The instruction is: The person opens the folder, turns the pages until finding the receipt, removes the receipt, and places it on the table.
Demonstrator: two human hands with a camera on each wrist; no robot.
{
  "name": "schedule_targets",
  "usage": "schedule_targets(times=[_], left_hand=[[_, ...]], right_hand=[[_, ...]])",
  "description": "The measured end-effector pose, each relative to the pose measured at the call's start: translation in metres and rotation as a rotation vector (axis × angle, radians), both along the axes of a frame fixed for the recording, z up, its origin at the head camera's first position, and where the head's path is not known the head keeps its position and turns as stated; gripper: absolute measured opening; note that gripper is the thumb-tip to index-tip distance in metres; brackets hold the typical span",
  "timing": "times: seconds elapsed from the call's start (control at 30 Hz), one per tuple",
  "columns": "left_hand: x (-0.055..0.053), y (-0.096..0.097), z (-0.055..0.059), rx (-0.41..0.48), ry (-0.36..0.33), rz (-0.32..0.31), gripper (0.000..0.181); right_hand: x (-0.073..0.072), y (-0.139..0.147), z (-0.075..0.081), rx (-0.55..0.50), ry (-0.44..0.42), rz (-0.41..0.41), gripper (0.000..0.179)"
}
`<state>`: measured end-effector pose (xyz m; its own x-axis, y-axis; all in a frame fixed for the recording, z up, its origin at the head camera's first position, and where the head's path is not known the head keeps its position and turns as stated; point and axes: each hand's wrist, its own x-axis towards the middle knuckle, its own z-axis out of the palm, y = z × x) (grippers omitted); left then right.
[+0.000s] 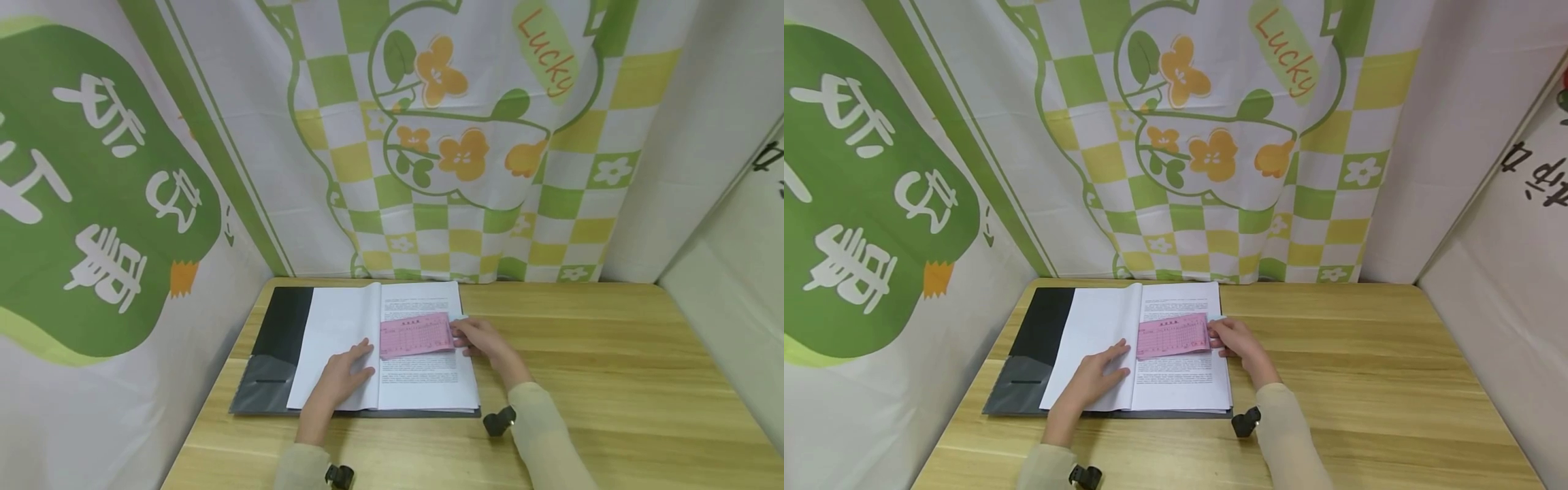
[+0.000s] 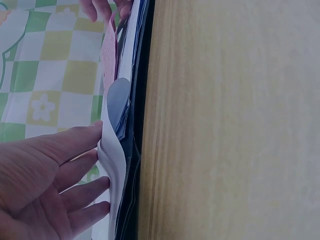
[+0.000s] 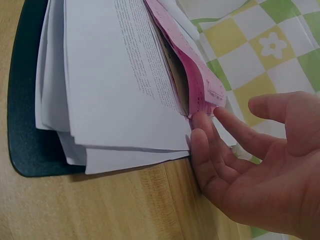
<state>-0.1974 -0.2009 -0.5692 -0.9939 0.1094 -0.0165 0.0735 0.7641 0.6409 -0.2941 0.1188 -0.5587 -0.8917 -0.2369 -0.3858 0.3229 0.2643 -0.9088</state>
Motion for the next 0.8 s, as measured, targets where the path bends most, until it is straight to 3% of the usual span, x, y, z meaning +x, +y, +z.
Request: schedule_targets(times=[0.47,0.8], left_hand=[[0.0027,0.0002,0.0012,0.001,0.009,-0.011,0.050],[0.0014,0.0006,-0.0005,0.009,-0.004,0.001,0.051]], right_hand=[[-0.0012,0.0010,-0.0014,-0.023,-0.010,-0.006,0.043],[0.0038,0.0007,0.0051,0.048,-0.013,0.024,0.040]])
